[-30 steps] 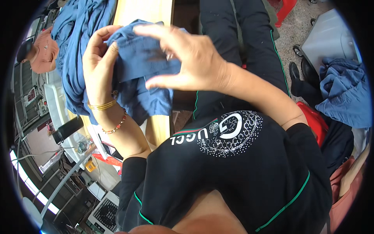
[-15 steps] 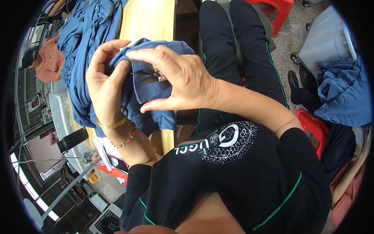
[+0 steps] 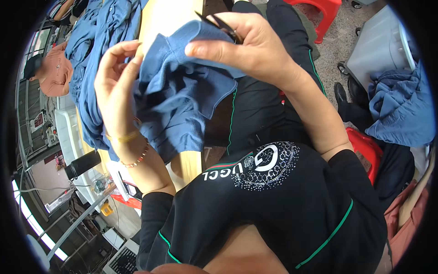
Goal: Trimming loose threads from blue shirts using thread snips.
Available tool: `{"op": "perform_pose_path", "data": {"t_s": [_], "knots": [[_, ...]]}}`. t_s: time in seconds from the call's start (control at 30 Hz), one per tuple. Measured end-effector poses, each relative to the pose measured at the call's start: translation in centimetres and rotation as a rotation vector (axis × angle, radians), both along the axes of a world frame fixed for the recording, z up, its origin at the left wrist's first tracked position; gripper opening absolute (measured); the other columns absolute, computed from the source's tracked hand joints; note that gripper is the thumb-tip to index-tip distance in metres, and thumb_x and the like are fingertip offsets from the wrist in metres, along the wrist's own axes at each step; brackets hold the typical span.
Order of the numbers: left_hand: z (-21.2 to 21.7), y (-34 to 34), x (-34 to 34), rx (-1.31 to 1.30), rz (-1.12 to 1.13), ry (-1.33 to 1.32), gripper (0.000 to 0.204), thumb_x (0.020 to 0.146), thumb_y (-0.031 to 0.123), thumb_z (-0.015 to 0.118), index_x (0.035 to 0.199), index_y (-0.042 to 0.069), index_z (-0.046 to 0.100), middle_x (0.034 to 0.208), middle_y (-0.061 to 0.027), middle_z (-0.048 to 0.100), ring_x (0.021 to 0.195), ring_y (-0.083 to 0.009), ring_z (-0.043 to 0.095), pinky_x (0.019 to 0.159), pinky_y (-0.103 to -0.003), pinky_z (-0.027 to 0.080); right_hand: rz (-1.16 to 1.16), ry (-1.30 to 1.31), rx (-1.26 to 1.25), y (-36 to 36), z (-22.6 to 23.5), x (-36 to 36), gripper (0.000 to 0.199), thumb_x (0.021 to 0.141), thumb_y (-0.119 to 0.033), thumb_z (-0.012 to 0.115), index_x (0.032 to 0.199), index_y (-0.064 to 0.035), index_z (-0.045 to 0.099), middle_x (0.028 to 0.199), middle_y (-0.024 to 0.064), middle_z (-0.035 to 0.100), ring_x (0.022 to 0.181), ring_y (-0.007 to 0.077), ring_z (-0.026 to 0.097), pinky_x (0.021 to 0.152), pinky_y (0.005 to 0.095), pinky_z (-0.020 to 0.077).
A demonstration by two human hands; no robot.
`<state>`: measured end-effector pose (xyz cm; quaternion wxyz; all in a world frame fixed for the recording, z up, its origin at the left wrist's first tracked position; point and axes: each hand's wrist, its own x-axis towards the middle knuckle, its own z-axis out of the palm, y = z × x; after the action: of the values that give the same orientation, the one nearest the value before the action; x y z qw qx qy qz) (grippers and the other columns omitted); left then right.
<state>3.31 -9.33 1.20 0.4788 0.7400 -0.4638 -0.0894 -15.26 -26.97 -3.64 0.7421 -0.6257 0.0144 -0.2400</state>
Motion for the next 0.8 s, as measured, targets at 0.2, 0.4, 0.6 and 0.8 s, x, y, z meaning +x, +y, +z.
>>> {"op": "perform_pose_path", "data": {"t_s": [0.2, 0.4, 0.6, 0.8], "knots": [[-1.0, -1.4, -7.0, -0.133, -0.054, 0.277, 0.037, 0.090, 0.011, 0.076, 0.122, -0.004, 0.065, 0.109, -0.0079, 0.069, 0.097, -0.0136, 0.063, 0.088, -0.026, 0.049, -0.117, 0.141, -0.052, -2.3, -2.7, -0.7, 0.016, 0.092, -0.018, 0.074, 0.100, -0.0045, 0.070, 0.087, -0.0036, 0.067, 0.081, 0.0033, 0.059, 0.074, 0.0211, 0.0464], [-3.9, -0.4, -4.1, -0.209, -0.088, 0.745, 0.019, 0.097, 0.006, 0.067, 0.113, -0.003, 0.070, 0.103, -0.0037, 0.072, 0.092, -0.0086, 0.065, 0.086, -0.022, 0.050, -0.104, 0.186, -0.278, -3.3, -2.7, -0.3, 0.012, 0.092, -0.013, 0.074, 0.098, -0.0032, 0.072, 0.083, -0.0046, 0.064, 0.077, 0.0035, 0.056, 0.067, 0.0203, 0.0443], [-6.1, -0.5, -2.5, -0.159, -0.144, 0.883, 0.019, 0.098, 0.007, 0.066, 0.112, -0.004, 0.071, 0.102, -0.0051, 0.073, 0.093, -0.0088, 0.066, 0.087, -0.022, 0.050, -0.422, 0.119, -0.421, -1.9, -1.4, 0.7, 0.049, 0.093, -0.014, 0.074, 0.136, 0.0011, 0.055, 0.091, 0.0073, 0.054, 0.078, 0.0116, 0.049, 0.070, 0.0253, 0.0413], [-6.5, -0.1, -2.3, -0.164, -0.120, 0.945, 0.019, 0.098, 0.008, 0.066, 0.113, -0.004, 0.071, 0.102, -0.0060, 0.074, 0.093, -0.0095, 0.067, 0.088, -0.022, 0.051, -0.401, 0.016, -0.815, 1.4, 0.8, 0.1, 0.034, 0.086, -0.013, 0.078, 0.117, -0.0022, 0.071, 0.083, 0.0100, 0.060, 0.068, 0.0223, 0.059, 0.060, 0.0319, 0.0470]]}}
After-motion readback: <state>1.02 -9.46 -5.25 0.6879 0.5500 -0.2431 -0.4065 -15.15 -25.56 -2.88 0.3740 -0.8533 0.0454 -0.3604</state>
